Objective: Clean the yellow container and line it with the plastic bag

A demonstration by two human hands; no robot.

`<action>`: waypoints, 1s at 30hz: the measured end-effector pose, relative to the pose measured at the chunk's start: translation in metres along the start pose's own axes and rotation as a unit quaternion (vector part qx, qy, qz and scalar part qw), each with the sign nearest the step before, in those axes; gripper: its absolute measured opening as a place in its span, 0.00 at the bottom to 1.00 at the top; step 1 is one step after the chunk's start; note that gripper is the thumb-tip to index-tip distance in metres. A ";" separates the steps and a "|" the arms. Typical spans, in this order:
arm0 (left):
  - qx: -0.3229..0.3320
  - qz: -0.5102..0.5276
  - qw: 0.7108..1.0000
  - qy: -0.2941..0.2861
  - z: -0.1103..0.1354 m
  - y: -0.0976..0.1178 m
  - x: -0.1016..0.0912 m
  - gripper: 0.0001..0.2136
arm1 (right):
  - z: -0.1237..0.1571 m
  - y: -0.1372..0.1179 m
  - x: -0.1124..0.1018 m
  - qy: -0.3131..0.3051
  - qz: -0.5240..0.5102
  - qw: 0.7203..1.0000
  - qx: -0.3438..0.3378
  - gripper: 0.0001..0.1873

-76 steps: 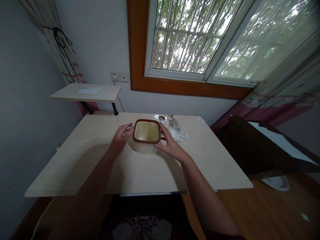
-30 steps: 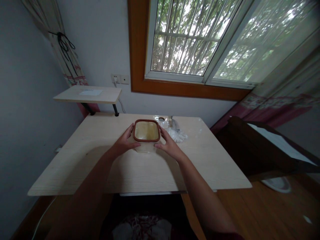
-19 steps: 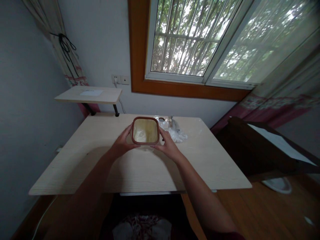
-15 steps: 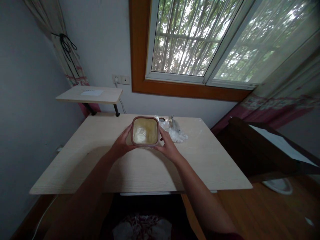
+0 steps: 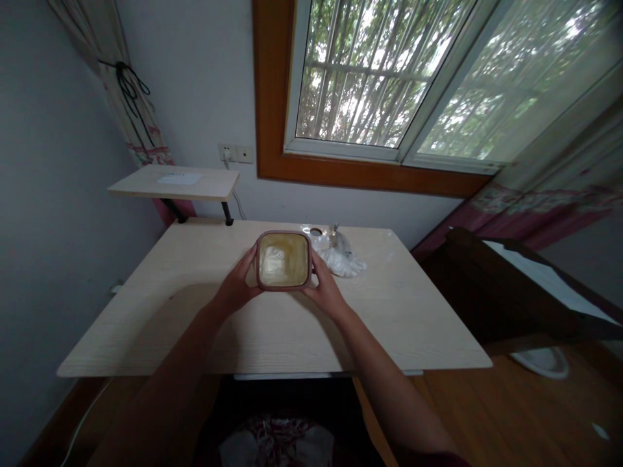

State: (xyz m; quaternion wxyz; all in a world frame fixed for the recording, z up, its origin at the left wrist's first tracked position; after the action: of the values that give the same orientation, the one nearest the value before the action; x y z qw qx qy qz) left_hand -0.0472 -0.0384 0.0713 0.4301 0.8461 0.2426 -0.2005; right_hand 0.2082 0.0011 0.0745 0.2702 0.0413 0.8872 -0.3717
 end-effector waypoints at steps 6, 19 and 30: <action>-0.005 -0.006 1.000 -0.003 0.000 0.001 -0.001 0.48 | 0.001 0.001 0.000 0.004 0.006 1.000 -0.010 0.51; -0.019 0.013 1.000 -0.004 0.000 0.002 -0.003 0.48 | 0.001 -0.001 0.000 0.007 0.001 1.000 -0.007 0.52; -0.025 0.010 1.000 0.002 -0.001 0.004 -0.004 0.48 | 0.000 -0.002 -0.001 0.009 0.004 1.000 -0.013 0.51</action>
State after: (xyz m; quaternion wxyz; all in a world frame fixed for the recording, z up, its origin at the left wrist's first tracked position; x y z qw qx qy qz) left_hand -0.0480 -0.0403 0.0764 0.4524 0.8381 0.2395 -0.1886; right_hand 0.2087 -0.0002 0.0764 0.2639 0.0447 0.8944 -0.3583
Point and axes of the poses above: each hand's wrist, its own z-axis away from the middle knuckle, its own x-axis out of the palm, y = z × x, the point moved 3 cm from there along -z, towards the middle knuckle, and after that the axes turned 1 degree about -x, right-handed, at the moved point
